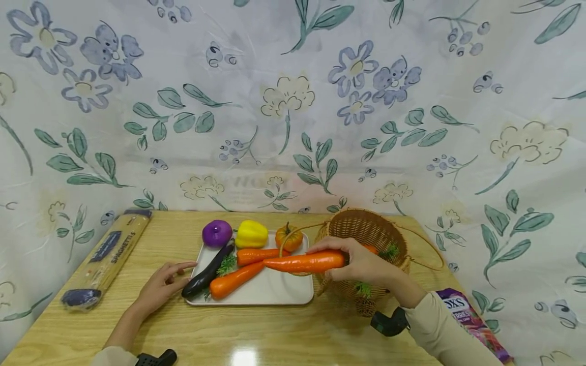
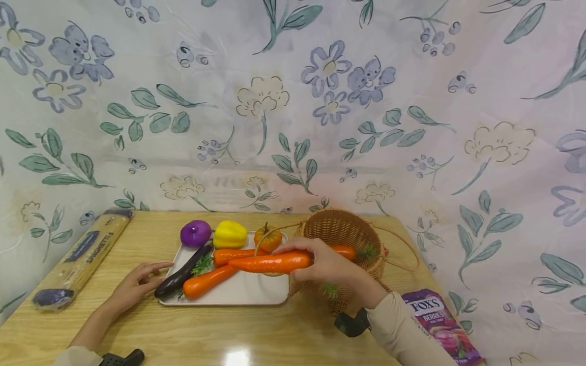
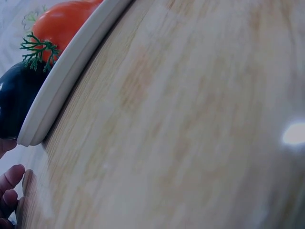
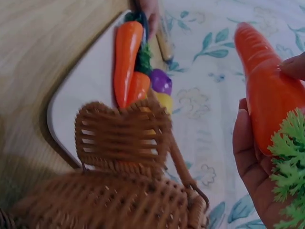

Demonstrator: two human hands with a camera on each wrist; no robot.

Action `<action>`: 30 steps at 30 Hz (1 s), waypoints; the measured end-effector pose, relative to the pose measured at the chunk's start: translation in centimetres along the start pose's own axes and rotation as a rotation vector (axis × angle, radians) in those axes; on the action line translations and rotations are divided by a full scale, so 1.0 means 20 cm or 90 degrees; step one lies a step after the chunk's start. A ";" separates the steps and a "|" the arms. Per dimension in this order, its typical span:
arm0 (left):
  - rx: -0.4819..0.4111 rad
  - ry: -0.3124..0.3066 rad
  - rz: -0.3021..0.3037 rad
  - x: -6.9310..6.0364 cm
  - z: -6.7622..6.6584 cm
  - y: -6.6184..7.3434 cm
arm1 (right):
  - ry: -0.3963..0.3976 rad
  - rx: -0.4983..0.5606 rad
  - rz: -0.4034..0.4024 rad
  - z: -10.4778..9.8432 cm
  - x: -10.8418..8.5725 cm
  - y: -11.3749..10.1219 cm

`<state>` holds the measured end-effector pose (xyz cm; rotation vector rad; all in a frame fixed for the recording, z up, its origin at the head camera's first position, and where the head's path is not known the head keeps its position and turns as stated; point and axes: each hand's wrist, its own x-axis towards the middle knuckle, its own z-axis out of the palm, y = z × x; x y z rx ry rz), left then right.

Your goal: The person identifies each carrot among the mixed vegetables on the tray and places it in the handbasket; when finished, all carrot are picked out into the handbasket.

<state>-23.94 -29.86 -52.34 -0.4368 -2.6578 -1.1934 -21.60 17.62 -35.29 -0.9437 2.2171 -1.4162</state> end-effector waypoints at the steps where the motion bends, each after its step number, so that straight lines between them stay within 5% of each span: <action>1: 0.000 0.000 -0.003 0.00 0.00 0.00 | 0.004 -0.003 0.000 -0.02 0.00 0.00; 14: 0.002 -0.006 -0.009 0.00 0.00 0.00 | 0.018 -0.057 -0.003 -0.27 -0.02 -0.02; 22: 0.008 -0.003 -0.008 0.00 0.00 -0.01 | 0.021 -0.064 0.070 -0.38 -0.04 -0.02; 30: -0.001 -0.006 -0.008 0.01 0.00 -0.01 | 0.017 -0.086 0.066 -0.47 -0.05 0.03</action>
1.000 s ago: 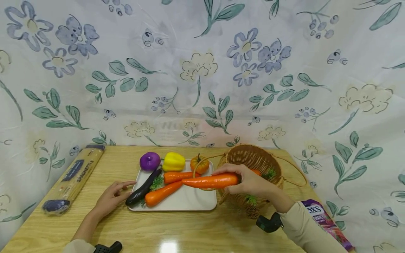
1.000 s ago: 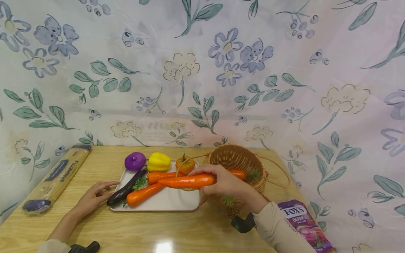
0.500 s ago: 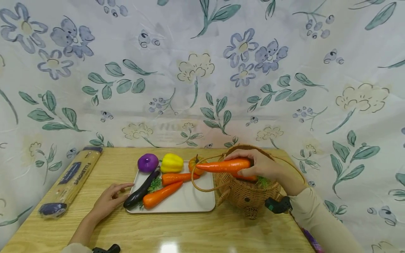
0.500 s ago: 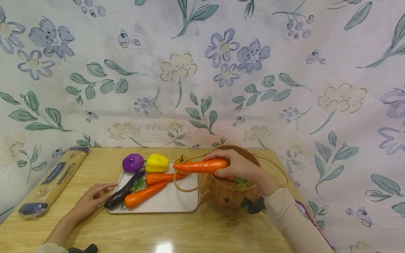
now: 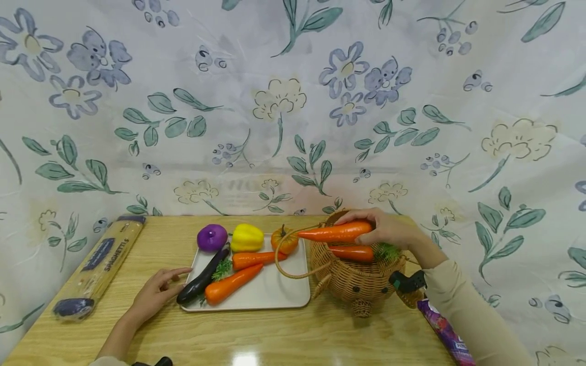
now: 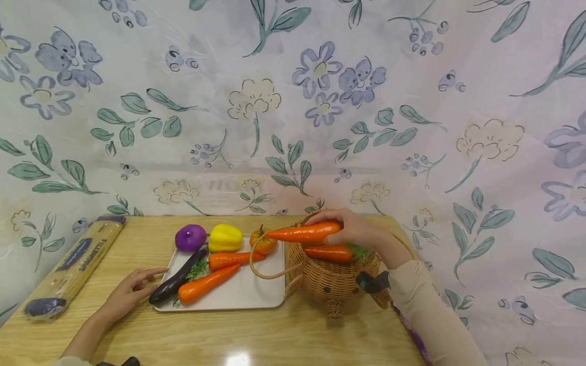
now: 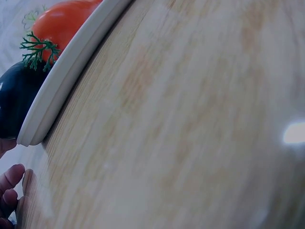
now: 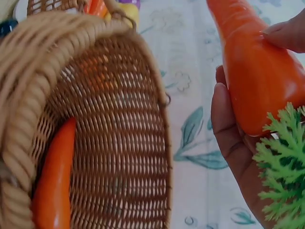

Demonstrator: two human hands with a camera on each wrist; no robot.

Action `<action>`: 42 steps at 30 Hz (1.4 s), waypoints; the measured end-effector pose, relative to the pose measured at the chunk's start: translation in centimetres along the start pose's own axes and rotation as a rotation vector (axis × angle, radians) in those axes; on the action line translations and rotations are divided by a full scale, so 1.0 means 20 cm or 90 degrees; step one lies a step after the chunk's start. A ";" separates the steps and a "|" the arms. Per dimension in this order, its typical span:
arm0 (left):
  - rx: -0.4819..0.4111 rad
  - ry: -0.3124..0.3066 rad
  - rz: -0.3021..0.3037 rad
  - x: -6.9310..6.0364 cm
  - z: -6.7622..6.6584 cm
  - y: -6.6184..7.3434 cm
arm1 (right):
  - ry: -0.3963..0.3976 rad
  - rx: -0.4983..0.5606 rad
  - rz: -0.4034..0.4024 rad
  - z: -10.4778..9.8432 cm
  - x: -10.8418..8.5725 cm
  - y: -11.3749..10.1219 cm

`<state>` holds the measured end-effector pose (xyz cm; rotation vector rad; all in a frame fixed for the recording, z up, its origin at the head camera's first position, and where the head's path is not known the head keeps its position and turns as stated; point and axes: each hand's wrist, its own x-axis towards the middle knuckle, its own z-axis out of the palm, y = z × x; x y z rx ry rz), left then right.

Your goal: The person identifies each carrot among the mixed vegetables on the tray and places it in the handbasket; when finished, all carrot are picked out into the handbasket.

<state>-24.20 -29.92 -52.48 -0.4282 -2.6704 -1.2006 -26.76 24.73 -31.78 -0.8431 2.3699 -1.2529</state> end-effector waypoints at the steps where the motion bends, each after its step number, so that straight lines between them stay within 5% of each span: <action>1: 0.001 0.002 0.002 0.00 0.00 0.00 | 0.001 0.000 0.002 -0.01 0.00 0.01; 27: 0.011 0.010 0.005 0.00 0.00 0.01 | 0.008 -0.060 0.158 -0.32 -0.01 0.15; 42: 0.007 0.013 0.014 -0.01 0.01 0.00 | -0.027 -0.151 0.196 -0.23 0.16 0.21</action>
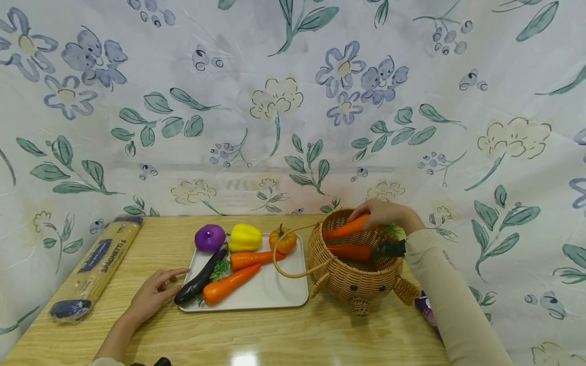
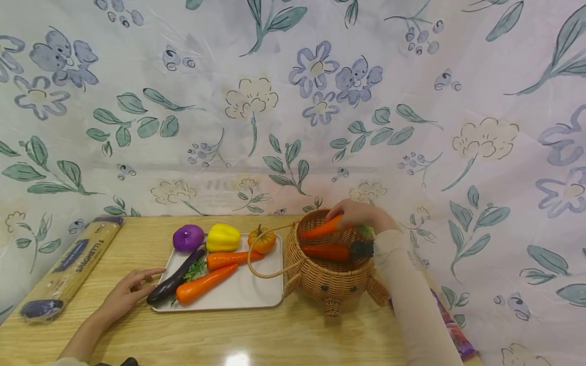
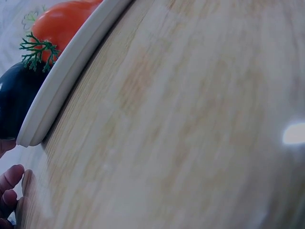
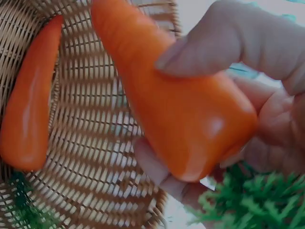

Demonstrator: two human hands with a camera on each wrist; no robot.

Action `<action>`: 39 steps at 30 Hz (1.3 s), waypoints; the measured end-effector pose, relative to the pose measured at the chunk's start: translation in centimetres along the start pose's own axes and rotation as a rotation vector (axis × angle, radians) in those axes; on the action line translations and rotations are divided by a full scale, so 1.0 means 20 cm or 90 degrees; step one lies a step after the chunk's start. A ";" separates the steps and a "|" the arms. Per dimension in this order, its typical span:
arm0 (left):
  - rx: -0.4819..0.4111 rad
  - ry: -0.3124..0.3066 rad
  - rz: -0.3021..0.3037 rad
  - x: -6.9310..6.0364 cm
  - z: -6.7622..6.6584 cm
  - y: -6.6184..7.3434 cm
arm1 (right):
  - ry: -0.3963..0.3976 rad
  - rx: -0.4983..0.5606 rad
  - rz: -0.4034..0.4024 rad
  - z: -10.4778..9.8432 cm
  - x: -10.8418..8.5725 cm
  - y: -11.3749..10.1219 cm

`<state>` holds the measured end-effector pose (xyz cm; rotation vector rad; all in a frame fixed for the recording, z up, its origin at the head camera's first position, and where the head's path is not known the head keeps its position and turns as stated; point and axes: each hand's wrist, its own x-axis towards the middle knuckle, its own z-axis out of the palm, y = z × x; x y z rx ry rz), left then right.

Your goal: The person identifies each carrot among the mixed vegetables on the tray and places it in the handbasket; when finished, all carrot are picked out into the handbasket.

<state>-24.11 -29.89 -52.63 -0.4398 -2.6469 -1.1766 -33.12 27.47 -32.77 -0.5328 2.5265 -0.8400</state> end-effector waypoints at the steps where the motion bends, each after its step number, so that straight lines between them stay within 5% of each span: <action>1: 0.000 0.000 0.005 0.00 0.00 0.00 | -0.004 0.000 -0.002 0.01 0.02 0.00; 14: -0.001 0.003 0.000 -0.01 0.00 0.00 | -0.007 0.015 0.008 0.15 0.19 0.11; 27: 0.001 -0.001 -0.018 0.01 0.00 0.01 | 0.017 -0.005 0.043 0.19 0.20 0.18; 39: 0.001 0.010 -0.015 0.01 0.00 0.01 | 0.031 -0.111 0.044 0.22 0.22 0.21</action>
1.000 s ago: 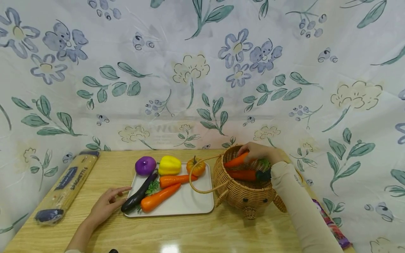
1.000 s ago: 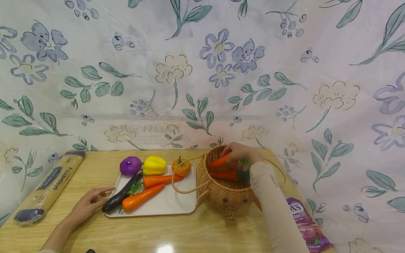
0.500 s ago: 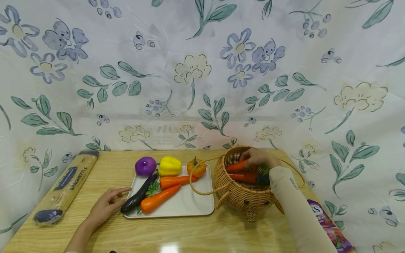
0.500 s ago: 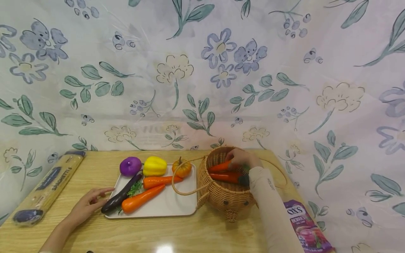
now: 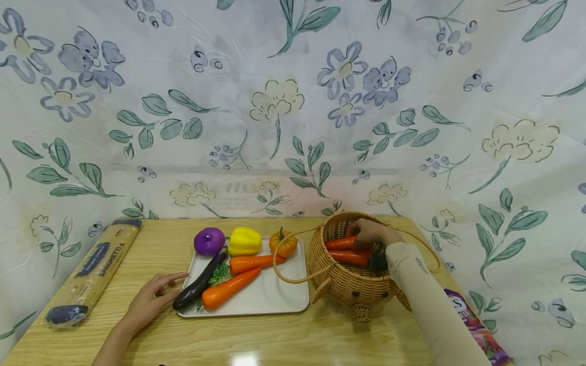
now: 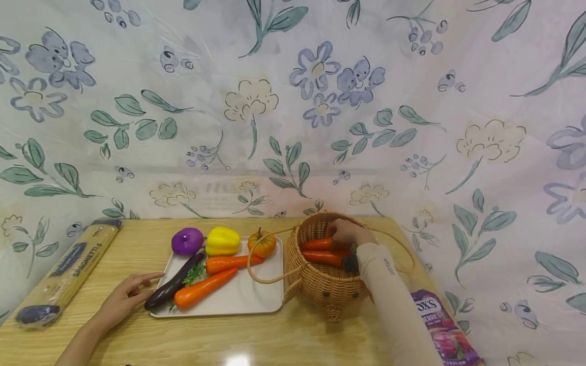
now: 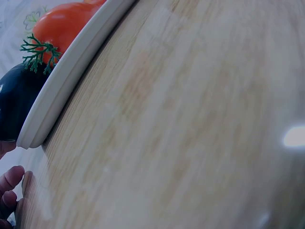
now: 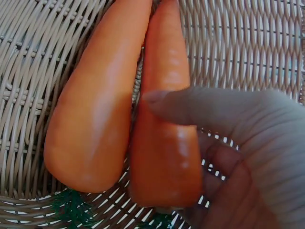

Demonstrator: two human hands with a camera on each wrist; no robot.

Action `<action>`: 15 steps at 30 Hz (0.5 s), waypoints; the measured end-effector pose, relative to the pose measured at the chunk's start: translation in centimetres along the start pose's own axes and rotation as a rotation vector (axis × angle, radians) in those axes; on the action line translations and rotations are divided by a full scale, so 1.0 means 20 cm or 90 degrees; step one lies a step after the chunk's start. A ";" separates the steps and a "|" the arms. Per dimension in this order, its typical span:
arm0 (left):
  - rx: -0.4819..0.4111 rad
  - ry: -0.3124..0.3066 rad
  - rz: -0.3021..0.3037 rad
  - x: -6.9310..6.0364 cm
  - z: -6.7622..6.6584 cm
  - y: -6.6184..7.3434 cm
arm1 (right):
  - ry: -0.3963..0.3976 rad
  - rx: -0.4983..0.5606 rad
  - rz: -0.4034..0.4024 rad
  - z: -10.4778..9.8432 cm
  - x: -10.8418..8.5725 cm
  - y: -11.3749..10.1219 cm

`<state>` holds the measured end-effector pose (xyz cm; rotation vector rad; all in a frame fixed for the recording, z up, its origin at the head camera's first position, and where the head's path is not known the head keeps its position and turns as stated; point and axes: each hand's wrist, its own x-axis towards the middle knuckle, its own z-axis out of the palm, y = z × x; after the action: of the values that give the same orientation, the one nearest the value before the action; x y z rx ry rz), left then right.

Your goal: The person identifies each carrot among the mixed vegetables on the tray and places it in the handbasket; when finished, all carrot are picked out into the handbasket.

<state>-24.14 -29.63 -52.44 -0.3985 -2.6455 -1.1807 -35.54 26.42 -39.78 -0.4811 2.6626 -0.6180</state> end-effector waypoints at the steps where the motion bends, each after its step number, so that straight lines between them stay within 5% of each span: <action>1: 0.000 0.001 0.000 0.00 0.00 0.00 | -0.004 -0.009 0.000 0.00 0.00 0.00; 15: 0.004 -0.005 0.000 0.00 -0.01 0.00 | -0.042 -0.037 -0.036 -0.06 -0.01 -0.11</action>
<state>-24.05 -29.72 -52.33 -0.4030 -2.6551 -1.1725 -35.29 25.12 -37.60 -0.5841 2.6186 -0.5319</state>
